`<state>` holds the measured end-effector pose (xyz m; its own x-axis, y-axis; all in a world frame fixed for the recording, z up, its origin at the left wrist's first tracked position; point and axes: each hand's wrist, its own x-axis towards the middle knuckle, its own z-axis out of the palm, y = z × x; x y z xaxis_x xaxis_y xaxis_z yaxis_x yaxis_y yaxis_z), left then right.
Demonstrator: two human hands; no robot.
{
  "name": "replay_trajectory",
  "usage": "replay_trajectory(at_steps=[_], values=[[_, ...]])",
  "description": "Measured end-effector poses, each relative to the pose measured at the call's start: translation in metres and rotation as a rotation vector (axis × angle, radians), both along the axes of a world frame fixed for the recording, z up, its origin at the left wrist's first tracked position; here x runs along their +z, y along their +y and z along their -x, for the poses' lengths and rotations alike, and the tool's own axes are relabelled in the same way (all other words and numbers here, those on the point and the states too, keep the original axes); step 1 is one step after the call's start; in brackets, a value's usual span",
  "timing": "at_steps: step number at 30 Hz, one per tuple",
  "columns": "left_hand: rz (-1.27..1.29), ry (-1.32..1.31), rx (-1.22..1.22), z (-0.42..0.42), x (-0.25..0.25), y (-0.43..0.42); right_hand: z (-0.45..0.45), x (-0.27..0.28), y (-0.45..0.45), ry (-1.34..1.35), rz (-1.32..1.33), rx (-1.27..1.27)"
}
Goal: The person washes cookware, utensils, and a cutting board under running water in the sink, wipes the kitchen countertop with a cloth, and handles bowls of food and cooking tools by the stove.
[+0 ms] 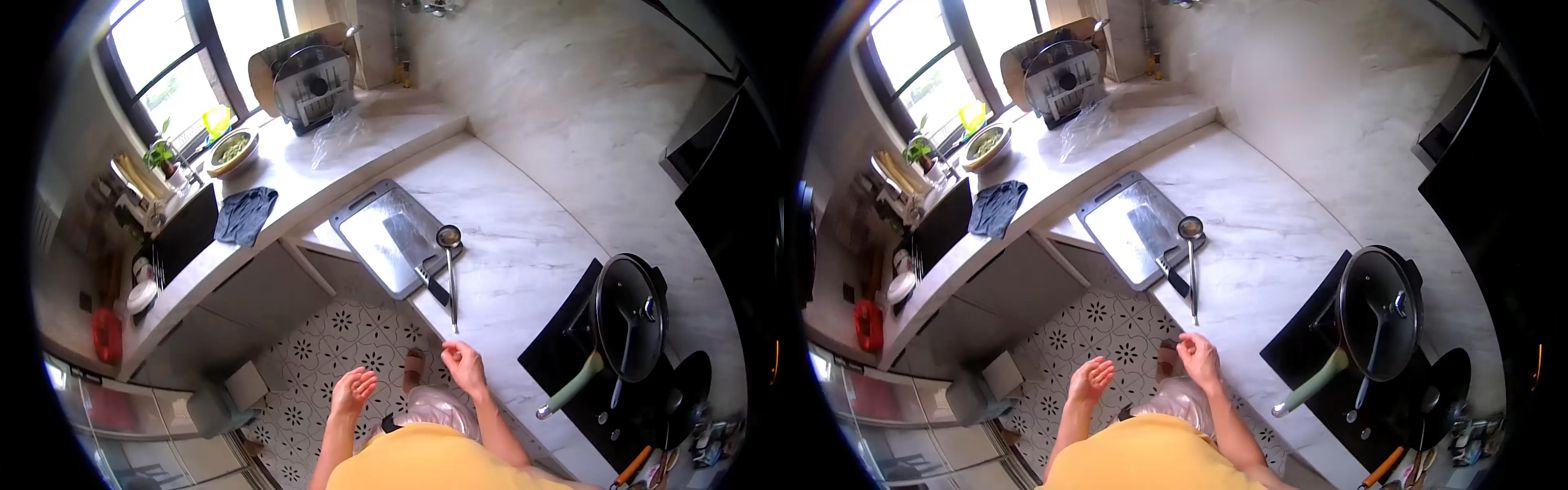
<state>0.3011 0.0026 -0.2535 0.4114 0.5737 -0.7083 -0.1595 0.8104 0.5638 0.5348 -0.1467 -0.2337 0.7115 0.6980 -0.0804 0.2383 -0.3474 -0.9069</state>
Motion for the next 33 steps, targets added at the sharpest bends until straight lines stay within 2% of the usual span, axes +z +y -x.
replay_trajectory(at_steps=[4, 6, 7, 8, 10, 15, 17, 20, 21, 22, 25, 26, 27, 28, 30, 32, 33], values=[[-0.090, -0.070, -0.027, -0.019, 0.009, 0.069, -0.042, -0.005, 0.050, -0.132, -0.030, -0.148], [-0.063, -0.073, -0.004, -0.011, -0.012, 0.089, -0.043, -0.003, 0.057, -0.045, -0.091, -0.144], [-0.028, -0.078, -0.065, -0.043, -0.012, 0.127, -0.050, 0.005, 0.061, -0.093, -0.102, -0.248], [0.016, -0.070, 0.000, -0.040, -0.013, 0.130, -0.046, 0.011, 0.059, -0.129, -0.100, -0.224], [-0.005, -0.041, -0.145, -0.067, -0.021, 0.155, -0.039, 0.029, 0.049, -0.094, -0.012, -0.303], [0.131, 0.009, -0.401, -0.145, -0.050, 0.185, -0.022, 0.023, 0.063, -0.210, 0.021, -0.420], [0.206, 0.015, -0.433, -0.180, -0.060, 0.198, -0.027, 0.016, 0.086, -0.350, 0.063, -0.395], [0.198, 0.016, -0.530, -0.186, -0.075, 0.206, -0.033, 0.010, 0.123, -0.506, 0.142, -0.321], [0.261, 0.087, -0.490, -0.190, -0.055, 0.196, -0.043, 0.000, 0.131, -0.536, 0.180, -0.288], [0.316, 0.012, -0.523, -0.187, -0.060, 0.202, -0.047, -0.010, 0.142, -0.553, 0.220, -0.254], [0.329, -0.086, -0.492, -0.191, -0.063, 0.198, -0.062, -0.036, 0.157, -0.710, 0.412, -0.157], [0.229, -0.015, -0.503, -0.194, -0.053, 0.190, -0.068, -0.036, 0.160, -0.749, 0.430, -0.139], [0.132, 0.059, -0.512, -0.195, -0.047, 0.187, -0.071, -0.031, 0.164, -0.758, 0.429, -0.113], [0.141, 0.051, -0.488, -0.197, -0.040, 0.190, -0.074, -0.027, 0.167, -0.674, 0.412, -0.098], [-0.038, 0.105, -0.707, -0.198, -0.034, 0.196, -0.080, -0.026, 0.169, -0.599, 0.398, -0.052], [-0.058, 0.062, -0.643, -0.198, -0.028, 0.197, -0.092, -0.030, 0.172, -0.345, 0.406, -0.102], [-0.101, 0.013, -0.602, -0.197, -0.023, 0.199, -0.097, -0.032, 0.172, -0.340, 0.389, -0.078]])
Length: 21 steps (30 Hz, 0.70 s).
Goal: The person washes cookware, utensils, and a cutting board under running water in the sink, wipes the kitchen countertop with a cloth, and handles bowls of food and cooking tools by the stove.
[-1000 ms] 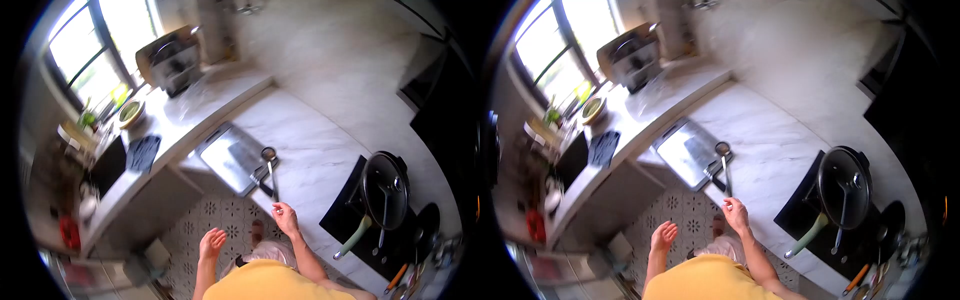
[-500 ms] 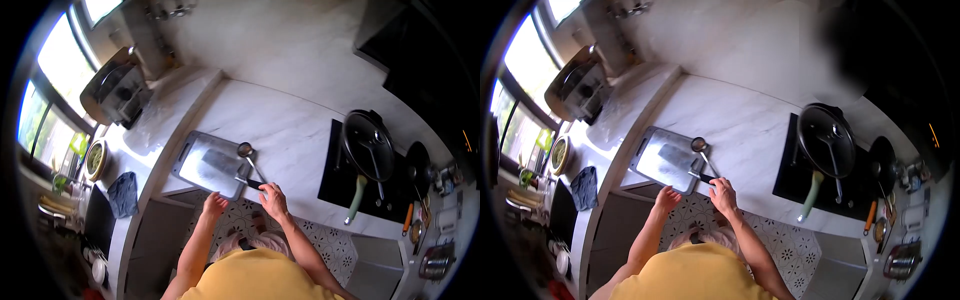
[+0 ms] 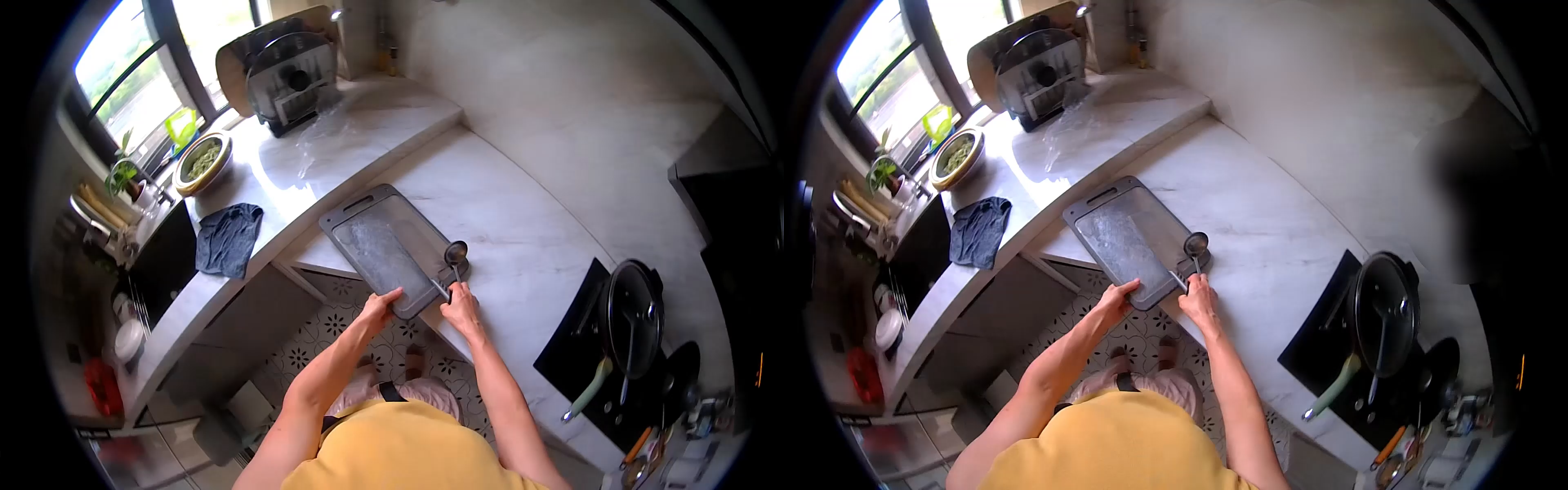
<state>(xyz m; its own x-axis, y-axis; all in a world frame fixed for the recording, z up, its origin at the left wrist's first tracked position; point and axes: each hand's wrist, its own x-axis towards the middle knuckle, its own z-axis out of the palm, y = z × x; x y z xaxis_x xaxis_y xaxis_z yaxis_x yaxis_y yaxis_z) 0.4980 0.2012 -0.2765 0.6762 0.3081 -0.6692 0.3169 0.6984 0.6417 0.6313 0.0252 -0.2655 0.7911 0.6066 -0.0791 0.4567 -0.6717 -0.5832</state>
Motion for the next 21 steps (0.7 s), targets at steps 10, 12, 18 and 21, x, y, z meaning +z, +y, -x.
replay_trajectory(at_steps=[10, 12, 18, 21], values=[[-0.157, -0.284, 0.234, 0.012, 0.016, 0.001, -0.045, -0.033, -0.012, -0.164, -0.282, 0.100], [-0.234, -0.279, 0.227, 0.030, 0.032, 0.006, -0.050, -0.039, -0.004, -0.094, -0.298, 0.088], [-0.153, -0.257, 0.520, 0.089, 0.114, 0.021, -0.029, 0.014, 0.052, 0.075, -0.516, 0.161], [-0.098, -0.407, 0.652, 0.130, 0.106, 0.046, -0.002, 0.040, 0.091, 0.047, -0.590, 0.216]])
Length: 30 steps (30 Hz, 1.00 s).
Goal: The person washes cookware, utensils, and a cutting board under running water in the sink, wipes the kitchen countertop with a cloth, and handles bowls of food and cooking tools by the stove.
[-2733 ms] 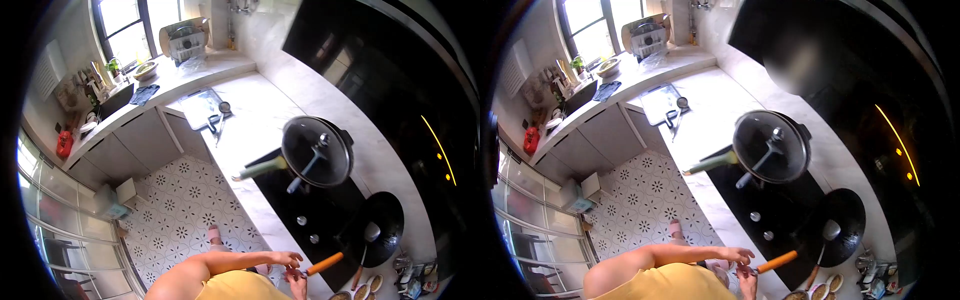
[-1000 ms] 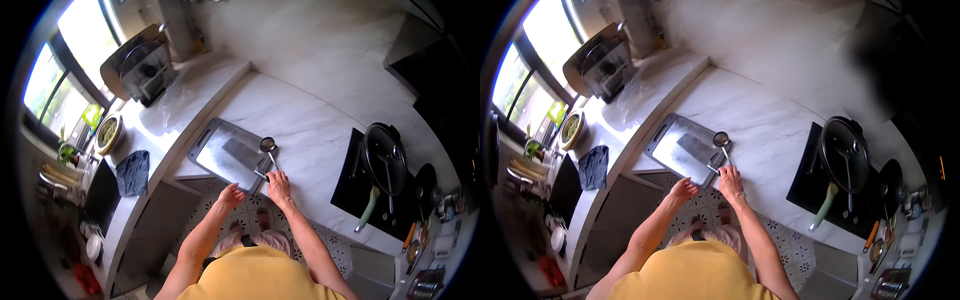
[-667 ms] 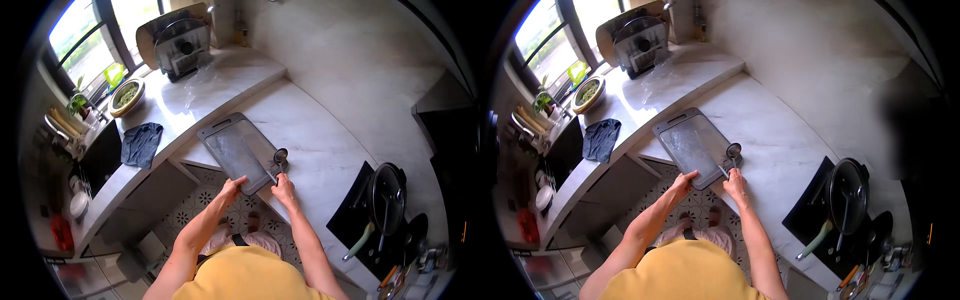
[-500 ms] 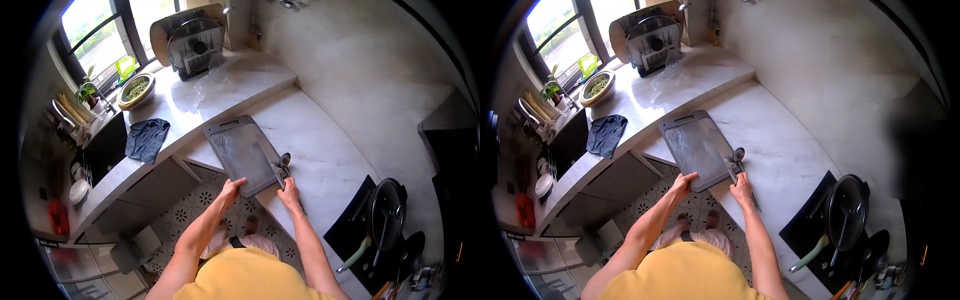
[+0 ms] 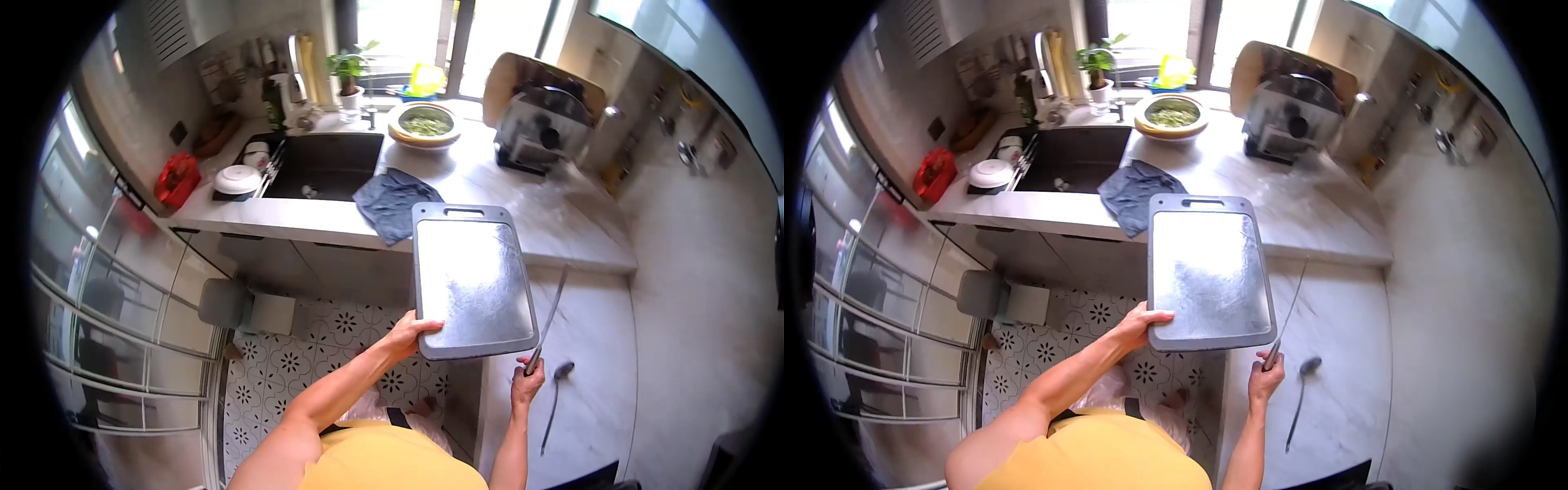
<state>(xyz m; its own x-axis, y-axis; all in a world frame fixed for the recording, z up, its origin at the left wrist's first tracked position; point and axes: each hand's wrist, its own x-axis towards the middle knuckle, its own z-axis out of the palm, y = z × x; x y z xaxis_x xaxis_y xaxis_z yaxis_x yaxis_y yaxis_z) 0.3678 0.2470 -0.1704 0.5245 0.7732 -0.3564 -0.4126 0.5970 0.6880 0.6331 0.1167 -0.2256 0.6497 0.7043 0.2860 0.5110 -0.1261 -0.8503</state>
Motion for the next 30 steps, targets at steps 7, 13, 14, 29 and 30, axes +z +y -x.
replay_trajectory(at_steps=[7, 13, 14, 29, 30], values=[[0.072, -0.100, 0.354, 0.136, 0.013, 0.087, 0.087, 0.052, 0.119, 0.084, -0.014, 0.219], [0.092, -0.285, 0.327, 0.279, -0.003, 0.235, 0.215, 0.093, 0.245, 0.030, 0.067, 0.362], [0.128, -0.251, 0.324, 0.296, -0.004, 0.259, 0.237, 0.097, 0.268, 0.030, 0.080, 0.358], [0.268, 0.171, 0.290, 0.359, -0.081, 0.414, 0.399, 0.089, 0.494, -0.432, 0.421, 0.654], [0.215, 0.216, 0.245, 0.359, -0.077, 0.412, 0.401, 0.085, 0.499, -0.445, 0.436, 0.685]])
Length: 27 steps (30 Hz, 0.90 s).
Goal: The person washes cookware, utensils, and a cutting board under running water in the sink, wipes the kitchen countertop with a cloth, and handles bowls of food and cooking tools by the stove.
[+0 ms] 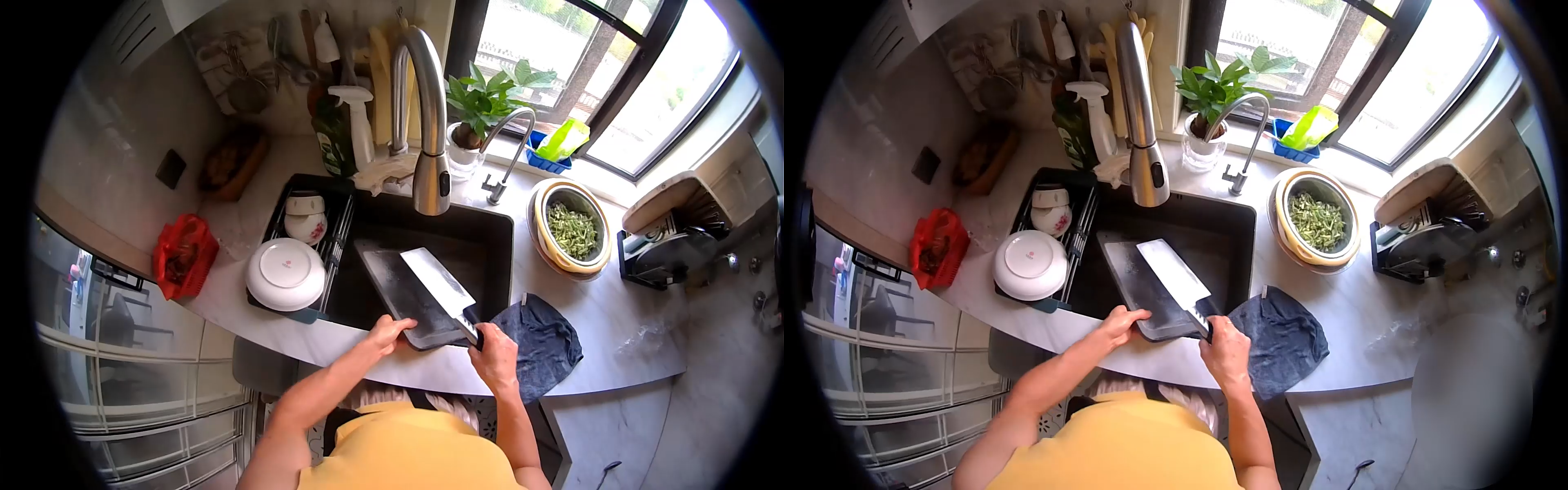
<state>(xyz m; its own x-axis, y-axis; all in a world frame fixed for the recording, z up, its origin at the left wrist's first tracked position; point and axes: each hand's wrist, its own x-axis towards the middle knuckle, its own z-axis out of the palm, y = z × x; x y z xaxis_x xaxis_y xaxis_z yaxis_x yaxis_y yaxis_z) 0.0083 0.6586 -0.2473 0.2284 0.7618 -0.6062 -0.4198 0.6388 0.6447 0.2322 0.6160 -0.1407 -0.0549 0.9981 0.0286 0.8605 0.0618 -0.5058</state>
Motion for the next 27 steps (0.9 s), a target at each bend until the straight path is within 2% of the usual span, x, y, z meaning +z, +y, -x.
replay_trajectory(at_steps=[1, 2, 4, 6, 8, 10, 12, 14, 15, 16, 18, 19, 20, 21, 22, 24, 26, 27], values=[[0.095, 0.022, -0.094, 0.006, 0.004, 0.001, 0.000, -0.008, 0.006, 0.007, -0.030, 0.043], [0.054, 0.144, -0.257, 0.015, 0.025, 0.005, 0.000, -0.013, 0.011, 0.008, -0.018, 0.046], [0.092, 0.303, -0.600, 0.041, 0.024, 0.021, 0.004, -0.022, 0.026, -0.018, 0.040, 0.066], [0.074, 0.409, -0.629, 0.047, 0.032, 0.029, 0.007, -0.032, 0.039, -0.031, 0.040, 0.091], [0.016, 0.620, -0.867, 0.045, 0.038, 0.038, 0.010, -0.038, 0.046, -0.036, 0.109, 0.114], [-0.043, 0.676, -0.983, 0.042, 0.027, 0.048, 0.012, -0.042, 0.050, -0.043, 0.130, 0.122], [0.018, 0.698, -0.961, 0.043, 0.027, 0.061, 0.017, -0.044, 0.050, -0.017, 0.127, 0.110], [-0.096, 0.939, -0.923, 0.038, 0.043, 0.071, 0.024, -0.048, 0.050, 0.095, 0.044, 0.111], [-0.187, 0.790, -0.650, 0.035, 0.032, 0.071, 0.029, -0.048, 0.051, 0.113, 0.040, 0.102], [-0.126, 0.695, -0.470, 0.028, 0.031, 0.075, 0.035, -0.050, 0.052, 0.135, 0.038, 0.094], [-0.238, 0.629, -0.225, 0.009, 0.021, 0.075, 0.049, -0.053, 0.052, 0.161, 0.077, 0.116], [-0.186, 0.524, -0.099, -0.004, 0.019, 0.076, 0.055, -0.053, 0.051, 0.197, 0.035, 0.169], [-0.352, 0.434, 0.098, -0.012, 0.010, 0.082, 0.059, -0.051, 0.051, 0.228, -0.009, 0.221], [-0.279, 0.306, 0.184, -0.012, 0.002, 0.079, 0.059, -0.035, 0.055, 0.265, 0.105, 0.249], [-0.209, 0.176, 0.271, -0.012, -0.006, 0.078, 0.051, -0.043, 0.064, 0.258, 0.109, 0.242], [-0.109, 0.141, 0.256, 0.000, -0.016, 0.081, 0.024, -0.079, 0.087, 0.530, 0.213, 0.164], [0.014, 0.113, 0.217, 0.012, 0.000, 0.080, 0.004, -0.099, 0.119, 0.344, 0.002, -0.115], [0.038, 0.102, 0.249, 0.017, -0.002, 0.078, -0.008, -0.129, 0.131, 0.211, 0.115, -0.219]])
